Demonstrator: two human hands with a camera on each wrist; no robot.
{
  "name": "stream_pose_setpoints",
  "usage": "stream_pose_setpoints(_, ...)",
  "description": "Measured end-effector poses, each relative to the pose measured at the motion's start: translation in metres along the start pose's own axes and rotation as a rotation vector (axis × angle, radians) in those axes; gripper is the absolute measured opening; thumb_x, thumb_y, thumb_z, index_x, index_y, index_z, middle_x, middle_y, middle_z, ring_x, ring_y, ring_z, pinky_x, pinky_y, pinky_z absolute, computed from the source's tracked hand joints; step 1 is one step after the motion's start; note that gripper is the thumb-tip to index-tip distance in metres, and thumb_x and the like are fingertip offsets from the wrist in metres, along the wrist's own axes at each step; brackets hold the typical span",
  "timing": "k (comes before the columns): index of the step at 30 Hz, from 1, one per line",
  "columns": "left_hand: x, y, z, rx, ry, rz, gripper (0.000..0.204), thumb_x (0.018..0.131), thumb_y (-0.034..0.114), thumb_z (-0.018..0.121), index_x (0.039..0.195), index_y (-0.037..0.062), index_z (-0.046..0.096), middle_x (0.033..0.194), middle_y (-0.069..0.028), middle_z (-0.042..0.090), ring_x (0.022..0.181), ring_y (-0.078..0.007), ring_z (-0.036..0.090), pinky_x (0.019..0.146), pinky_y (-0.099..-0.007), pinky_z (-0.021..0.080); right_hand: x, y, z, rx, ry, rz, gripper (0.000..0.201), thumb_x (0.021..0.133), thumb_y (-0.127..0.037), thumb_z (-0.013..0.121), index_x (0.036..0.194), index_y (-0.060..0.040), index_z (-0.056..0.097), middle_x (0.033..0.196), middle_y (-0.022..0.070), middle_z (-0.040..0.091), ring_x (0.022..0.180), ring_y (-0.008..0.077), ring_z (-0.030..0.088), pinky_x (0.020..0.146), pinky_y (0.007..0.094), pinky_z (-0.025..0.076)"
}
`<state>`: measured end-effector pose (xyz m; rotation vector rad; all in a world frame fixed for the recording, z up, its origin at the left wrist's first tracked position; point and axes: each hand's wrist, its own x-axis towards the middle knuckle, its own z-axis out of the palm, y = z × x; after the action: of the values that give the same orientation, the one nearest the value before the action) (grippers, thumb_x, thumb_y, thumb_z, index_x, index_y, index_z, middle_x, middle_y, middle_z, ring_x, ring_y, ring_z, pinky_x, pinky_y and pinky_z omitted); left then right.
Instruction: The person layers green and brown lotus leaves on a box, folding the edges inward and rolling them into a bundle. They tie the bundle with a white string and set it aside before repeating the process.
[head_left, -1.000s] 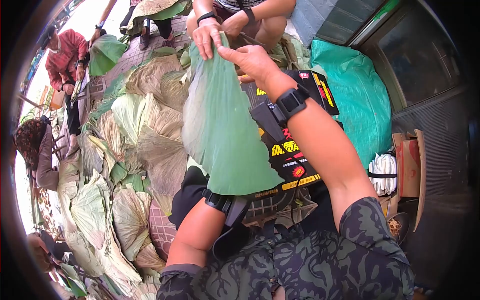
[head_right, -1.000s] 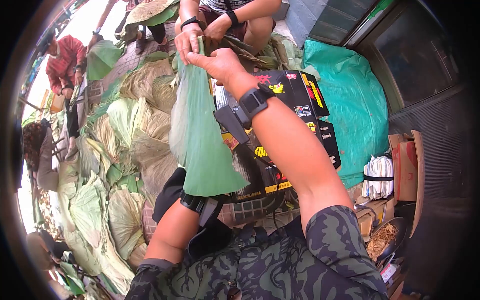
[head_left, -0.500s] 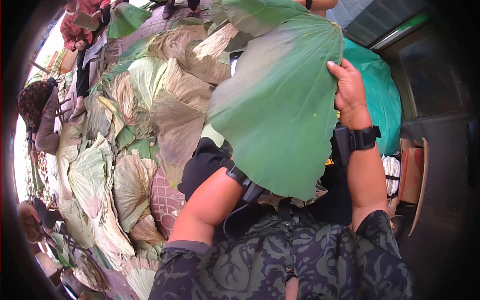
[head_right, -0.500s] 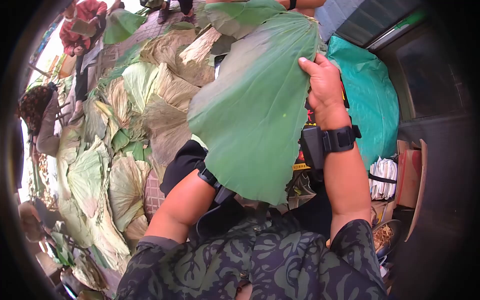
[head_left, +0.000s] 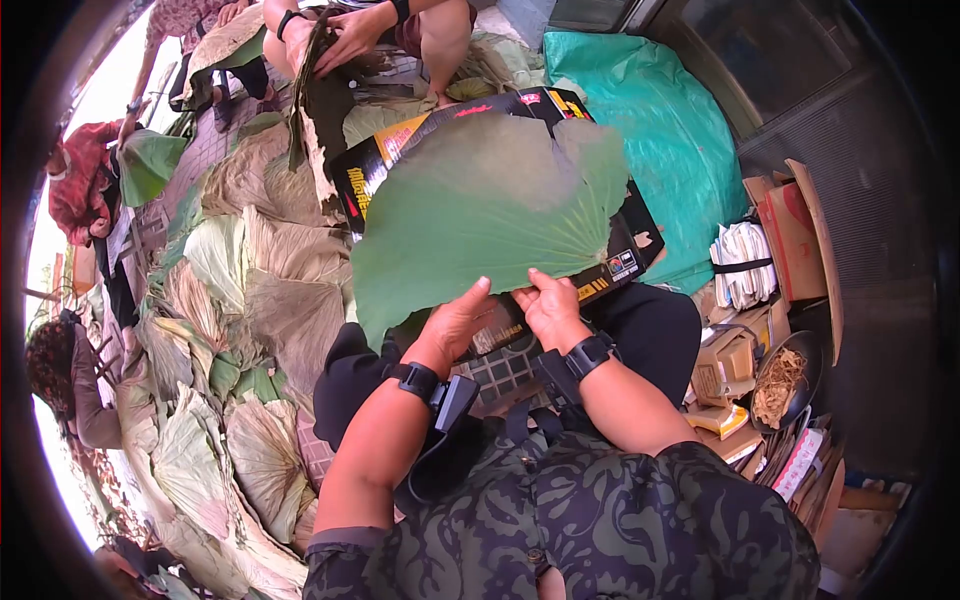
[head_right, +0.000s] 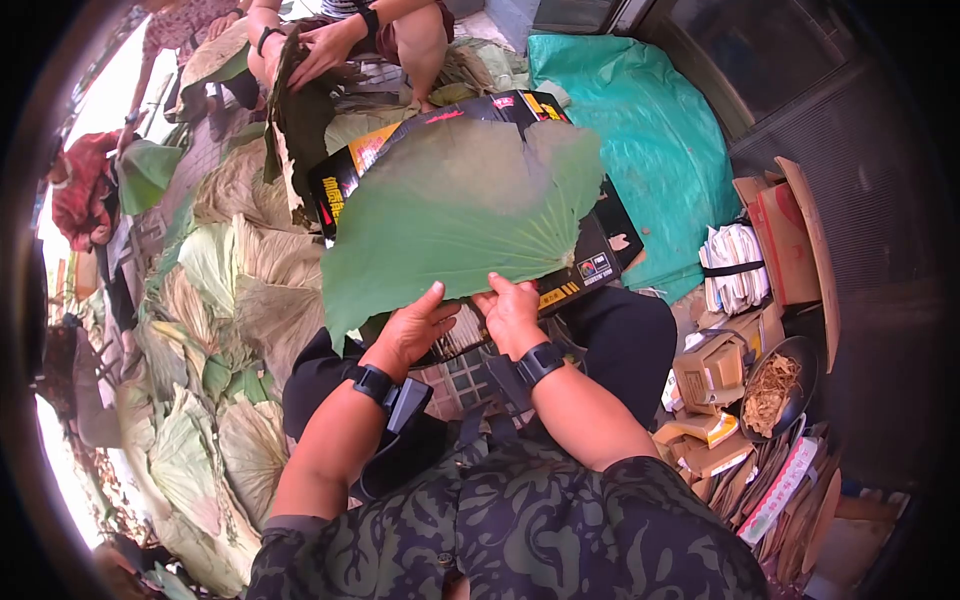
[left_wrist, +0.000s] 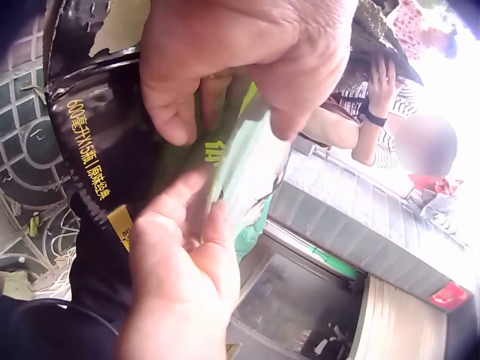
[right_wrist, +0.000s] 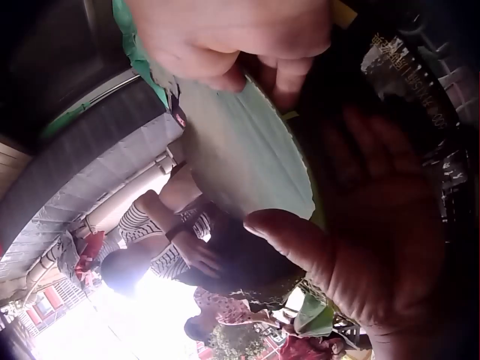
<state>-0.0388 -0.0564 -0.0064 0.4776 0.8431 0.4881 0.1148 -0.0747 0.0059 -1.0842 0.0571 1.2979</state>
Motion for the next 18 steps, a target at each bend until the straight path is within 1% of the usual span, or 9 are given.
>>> stream_pose_setpoints(3,0.011,0.007,0.000,-0.273,0.385,0.094,0.029,0.087,0.021,0.057,0.109,0.0045,0.048,0.104,-0.0077,0.054,0.093,-0.0225,0.055,0.072,-0.0321,0.047,-0.009,0.008,0.000,-0.127,0.007,0.234,0.013,0.086,-0.008,0.052,0.096,-0.0019,0.046,0.092,0.0138,0.059,0.082,0.0269,0.062,0.067,0.0400,0.052)
stream_pose_setpoints(5,0.017,0.009,-0.006,-0.175,0.430,0.057,0.026,0.088,0.020,0.054,0.110,0.0067,0.048,0.106,-0.0061,0.053,0.093,-0.0207,0.054,0.071,-0.0311,0.047,-0.015,0.004,-0.001,-0.221,0.000,0.338,0.012,0.086,-0.011,0.053,0.093,-0.0029,0.047,0.090,0.0141,0.059,0.079,0.0264,0.062,0.064,0.0396,0.052)
stream_pose_setpoints(7,0.021,0.010,-0.013,-0.110,0.464,0.006,0.024,0.089,0.017,0.051,0.112,0.0090,0.047,0.107,-0.0043,0.052,0.091,-0.0178,0.054,0.065,-0.0280,0.046,-0.033,-0.015,0.009,-0.858,-0.267,0.413,0.015,0.085,-0.014,0.055,0.095,-0.0030,0.054,0.088,0.0115,0.062,0.071,0.0229,0.063,0.062,0.0360,0.052)
stream_pose_setpoints(8,0.023,0.009,-0.016,-0.109,0.468,-0.001,0.024,0.089,0.017,0.051,0.112,0.0090,0.047,0.107,-0.0043,0.052,0.091,-0.0178,0.054,0.065,-0.0280,0.046,-0.028,-0.020,0.007,-0.855,-0.264,0.421,0.015,0.085,-0.014,0.055,0.095,-0.0030,0.054,0.088,0.0115,0.062,0.071,0.0229,0.063,0.062,0.0360,0.052)
stream_pose_setpoints(10,0.024,0.007,-0.018,-0.129,0.421,0.013,0.025,0.089,0.017,0.051,0.113,0.0087,0.047,0.107,-0.0044,0.052,0.091,-0.0181,0.053,0.065,-0.0283,0.047,-0.009,-0.037,0.005,-1.353,-0.315,-0.448,0.023,0.081,-0.015,0.059,0.100,-0.0032,0.055,0.095,0.0133,0.061,0.080,0.0259,0.061,0.069,0.0355,0.050)
stream_pose_setpoints(12,0.021,0.011,-0.010,-0.131,0.488,0.055,0.024,0.089,0.016,0.052,0.110,0.0058,0.048,0.100,-0.0068,0.055,0.085,-0.0200,0.056,0.063,-0.0276,0.049,0.016,-0.050,-0.003,-1.657,-0.255,-1.007,0.035,0.075,-0.015,0.061,0.107,-0.0044,0.055,0.106,0.0151,0.058,0.096,0.0315,0.055,0.081,0.0382,0.045)
stream_pose_setpoints(13,0.019,0.013,-0.006,-0.138,0.552,0.101,0.023,0.089,0.016,0.053,0.107,0.0028,0.050,0.093,-0.0092,0.057,0.080,-0.0219,0.058,0.061,-0.0268,0.050,0.024,-0.051,-0.009,-1.732,-0.206,-0.901,0.037,0.072,-0.017,0.062,0.107,-0.0051,0.055,0.117,0.0163,0.051,0.110,0.0345,0.045,0.090,0.0423,0.039)
stream_pose_setpoints(17,0.014,0.011,-0.003,-0.186,0.581,0.124,0.029,0.089,0.023,0.054,0.109,0.0018,0.049,0.094,-0.0126,0.058,0.081,-0.0233,0.059,0.062,-0.0280,0.051,0.027,-0.047,-0.031,-1.997,-0.206,-0.761,0.037,0.072,-0.019,0.065,0.106,-0.0078,0.056,0.124,0.0128,0.046,0.115,0.0310,0.041,0.090,0.0446,0.039)
stream_pose_setpoints(18,0.009,0.012,0.002,-0.175,0.511,0.002,0.034,0.088,0.027,0.054,0.108,0.0008,0.049,0.095,-0.0140,0.058,0.080,-0.0243,0.060,0.062,-0.0293,0.052,0.025,-0.045,-0.034,-1.997,-0.213,-0.762,0.037,0.072,-0.019,0.065,0.106,-0.0078,0.056,0.124,0.0128,0.046,0.115,0.0310,0.041,0.090,0.0446,0.039)
